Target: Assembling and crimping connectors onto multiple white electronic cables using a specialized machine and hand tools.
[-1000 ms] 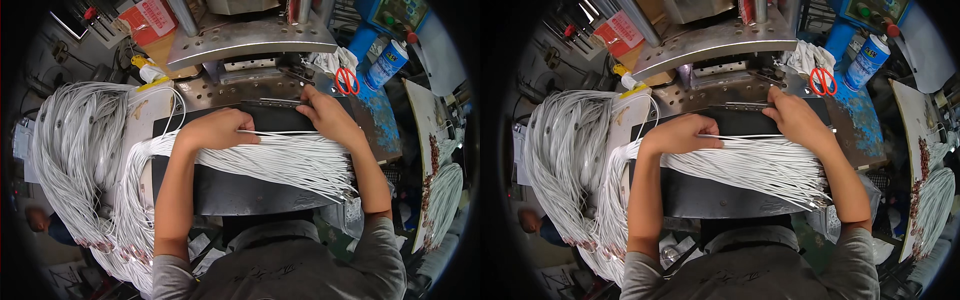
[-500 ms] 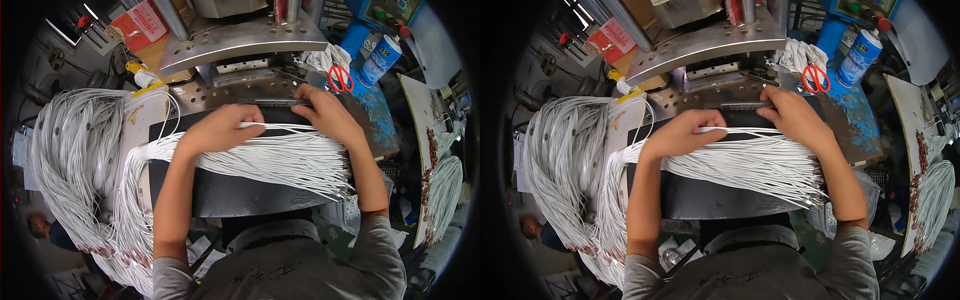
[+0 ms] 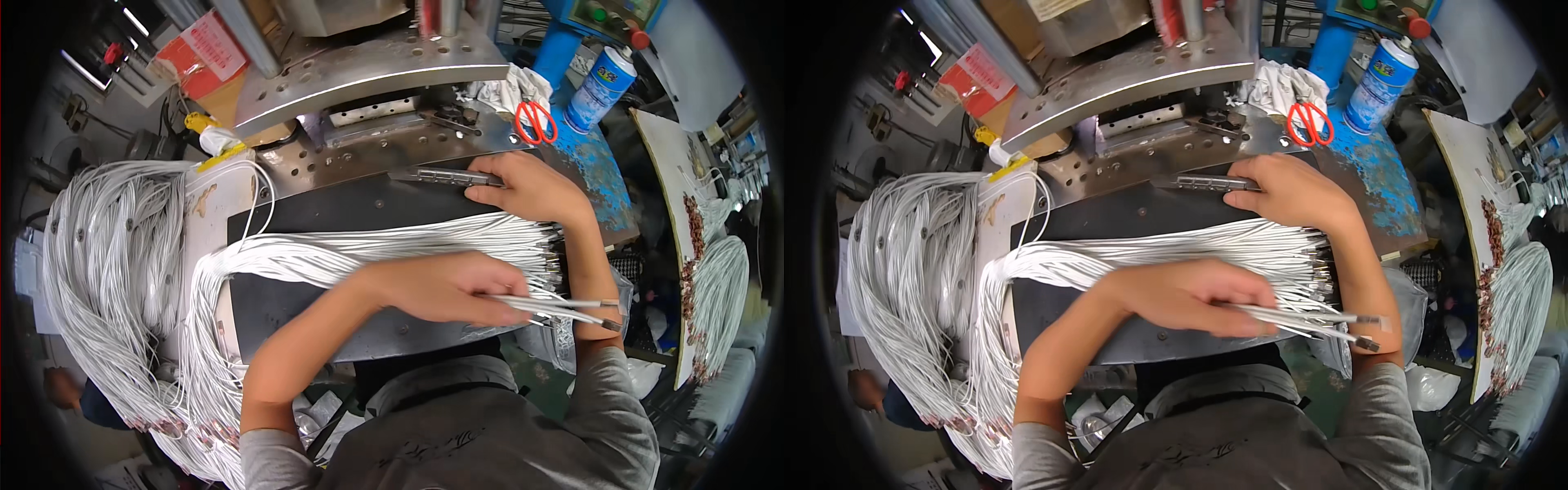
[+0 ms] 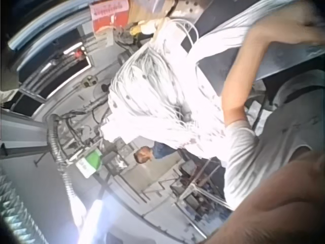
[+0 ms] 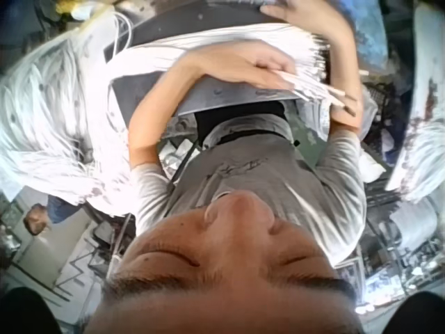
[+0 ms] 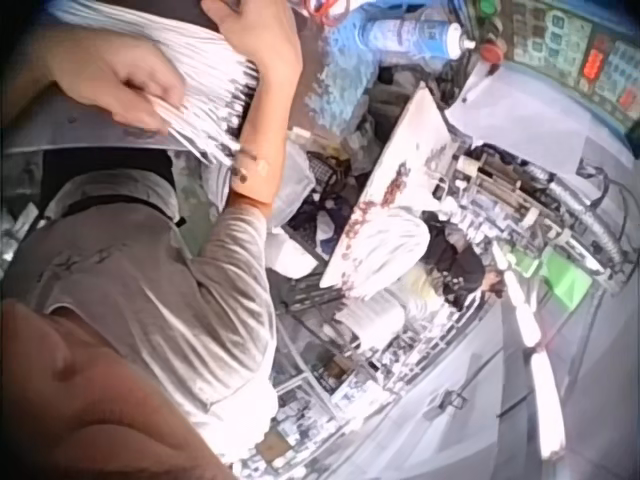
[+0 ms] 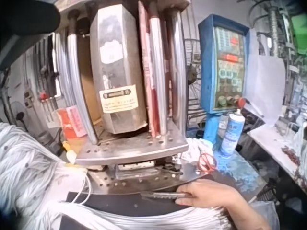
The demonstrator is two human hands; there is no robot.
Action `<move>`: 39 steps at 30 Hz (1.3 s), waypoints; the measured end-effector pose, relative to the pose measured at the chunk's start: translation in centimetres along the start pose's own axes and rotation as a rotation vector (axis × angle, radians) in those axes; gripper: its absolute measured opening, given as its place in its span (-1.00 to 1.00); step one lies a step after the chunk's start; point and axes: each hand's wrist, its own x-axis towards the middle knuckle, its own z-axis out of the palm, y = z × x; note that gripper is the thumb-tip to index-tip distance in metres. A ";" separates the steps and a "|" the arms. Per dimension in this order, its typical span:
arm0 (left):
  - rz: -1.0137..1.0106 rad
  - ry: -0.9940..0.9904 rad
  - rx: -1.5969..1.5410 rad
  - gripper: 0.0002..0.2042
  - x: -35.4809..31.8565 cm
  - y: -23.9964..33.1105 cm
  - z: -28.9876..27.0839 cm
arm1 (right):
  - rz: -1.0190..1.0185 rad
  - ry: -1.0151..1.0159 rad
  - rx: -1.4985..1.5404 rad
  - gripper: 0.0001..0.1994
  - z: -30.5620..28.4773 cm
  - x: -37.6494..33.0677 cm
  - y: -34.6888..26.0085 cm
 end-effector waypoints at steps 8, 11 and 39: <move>-0.004 0.610 -0.255 -0.79 0.6 -3.6 0.8 | -0.141 -0.021 0.206 -0.72 -1.4 -0.4 0.2; -0.079 0.718 -0.355 -0.79 -3.1 -2.2 -2.0 | -0.085 -0.044 0.482 -0.72 -0.3 -1.5 -0.1; 0.033 0.954 -0.291 -0.81 -2.0 -2.3 -2.1 | -0.034 0.211 0.763 -0.62 4.0 -0.5 -1.6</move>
